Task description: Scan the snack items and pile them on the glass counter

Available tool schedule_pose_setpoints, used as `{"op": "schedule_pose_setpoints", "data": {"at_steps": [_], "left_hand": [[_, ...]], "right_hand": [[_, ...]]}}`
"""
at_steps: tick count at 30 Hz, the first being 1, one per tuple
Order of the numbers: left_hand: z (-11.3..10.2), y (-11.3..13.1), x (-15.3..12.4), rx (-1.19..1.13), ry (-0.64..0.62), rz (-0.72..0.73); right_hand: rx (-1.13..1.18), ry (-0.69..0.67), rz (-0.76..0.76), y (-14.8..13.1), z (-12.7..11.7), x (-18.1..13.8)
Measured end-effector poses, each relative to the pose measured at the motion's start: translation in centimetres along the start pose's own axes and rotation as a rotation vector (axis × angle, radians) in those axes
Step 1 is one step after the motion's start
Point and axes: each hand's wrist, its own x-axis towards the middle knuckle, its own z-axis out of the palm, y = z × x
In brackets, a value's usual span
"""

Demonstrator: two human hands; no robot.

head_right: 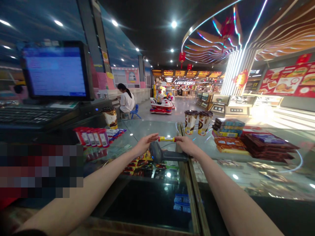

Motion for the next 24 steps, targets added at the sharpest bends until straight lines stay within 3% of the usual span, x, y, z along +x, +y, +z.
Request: {"op": "schedule_pose_setpoints", "data": {"at_steps": [7, 13, 24], "left_hand": [[0.0, -0.2, 0.0, 0.027, 0.023, 0.004], [0.2, 0.2, -0.4, 0.082, 0.125, -0.022], [0.7, 1.5, -1.1, 0.569, 0.15, 0.067]], "right_hand": [[-0.045, -0.049, -0.077, 0.2, 0.3, -0.5], [-0.079, -0.093, -0.083, -0.2, 0.5, -0.8], [-0.058, -0.103, -0.095, 0.4, 0.9, -0.8]]}}
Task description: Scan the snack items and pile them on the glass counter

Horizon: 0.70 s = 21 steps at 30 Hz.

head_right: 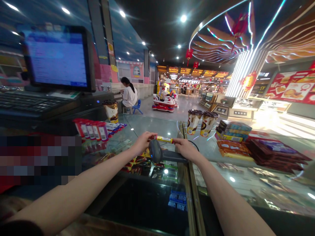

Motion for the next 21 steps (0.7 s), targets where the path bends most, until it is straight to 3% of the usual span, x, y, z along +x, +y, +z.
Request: {"op": "schedule_pose_setpoints", "data": {"at_steps": [11, 15, 21], "left_hand": [[-0.4, 0.4, 0.1, -0.068, -0.005, -0.059], [-1.1, -0.2, 0.3, -0.075, 0.055, -0.124], [-2.3, -1.3, 0.3, -0.118, 0.091, -0.2]], "right_hand": [[-0.058, 0.016, -0.068, -0.5, -0.7, -0.7], [0.029, -0.144, -0.131, -2.0, -1.4, -2.2], [-0.192, -0.219, -0.145, -3.8, -0.9, -3.3]]}}
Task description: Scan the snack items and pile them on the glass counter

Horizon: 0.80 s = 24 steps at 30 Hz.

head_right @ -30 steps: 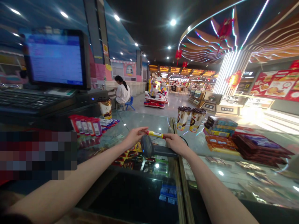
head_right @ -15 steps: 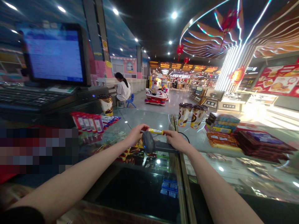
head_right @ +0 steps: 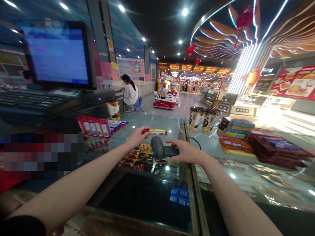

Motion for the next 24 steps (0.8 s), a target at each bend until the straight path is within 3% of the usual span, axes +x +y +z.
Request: {"op": "schedule_pose_setpoints", "data": {"at_steps": [6, 12, 24], "left_hand": [[-0.7, -0.7, 0.5, -0.071, 0.047, -0.051], [-1.5, -1.0, 0.7, -0.133, 0.07, -0.091], [-1.8, -1.0, 0.7, -0.123, 0.077, -0.122]], "right_hand": [[-0.018, 0.02, -0.078, 0.0, 0.0, 0.2], [-0.02, 0.142, 0.0, 1.7, -0.1, 0.4], [0.076, 0.146, -0.023, 2.0, -0.2, 0.3]]}}
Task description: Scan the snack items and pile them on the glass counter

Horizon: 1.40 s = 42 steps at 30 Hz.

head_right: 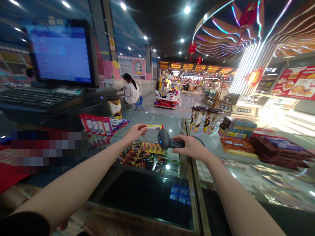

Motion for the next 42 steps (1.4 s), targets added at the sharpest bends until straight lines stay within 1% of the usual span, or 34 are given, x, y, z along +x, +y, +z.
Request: {"op": "schedule_pose_setpoints", "data": {"at_steps": [5, 12, 18, 23, 26, 32, 34, 36, 38, 42], "left_hand": [[0.0, -0.1, 0.0, -0.013, 0.016, -0.002], [-0.1, -0.1, 0.0, -0.033, 0.012, 0.01], [-0.1, -0.1, 0.1, -0.002, 0.015, 0.008], [-0.1, -0.2, 0.2, 0.016, 0.016, 0.018], [-0.1, -0.2, 0.2, 0.001, 0.016, 0.026], [0.0, 0.2, -0.1, -0.072, 0.013, 0.037], [0.1, 0.4, -0.2, -0.095, 0.017, 0.037], [0.1, 0.6, -0.3, -0.107, 0.016, 0.036], [0.2, 0.8, -0.3, -0.117, 0.014, 0.04], [0.2, 1.4, -0.4, -0.103, 0.008, 0.084]], "right_hand": [[0.037, -0.019, -0.011, -0.1, 0.0, 0.0], [0.037, -0.009, -0.017, -0.3, -0.1, -0.1], [0.051, -0.026, -0.022, -0.5, 0.1, -0.1], [0.042, -0.083, -0.029, -0.6, 0.5, -0.1], [0.036, -0.105, -0.024, -0.7, 0.6, -0.1], [-0.037, -0.104, -0.029, -1.1, 0.5, -0.3], [-0.03, -0.101, -0.023, -1.2, 0.4, -0.4], [0.002, -0.083, -0.018, -1.2, 0.3, -0.4], [0.018, -0.035, -0.016, -1.1, 0.3, -0.2], [-0.018, 0.114, -0.013, -0.2, 0.5, 0.5]]}}
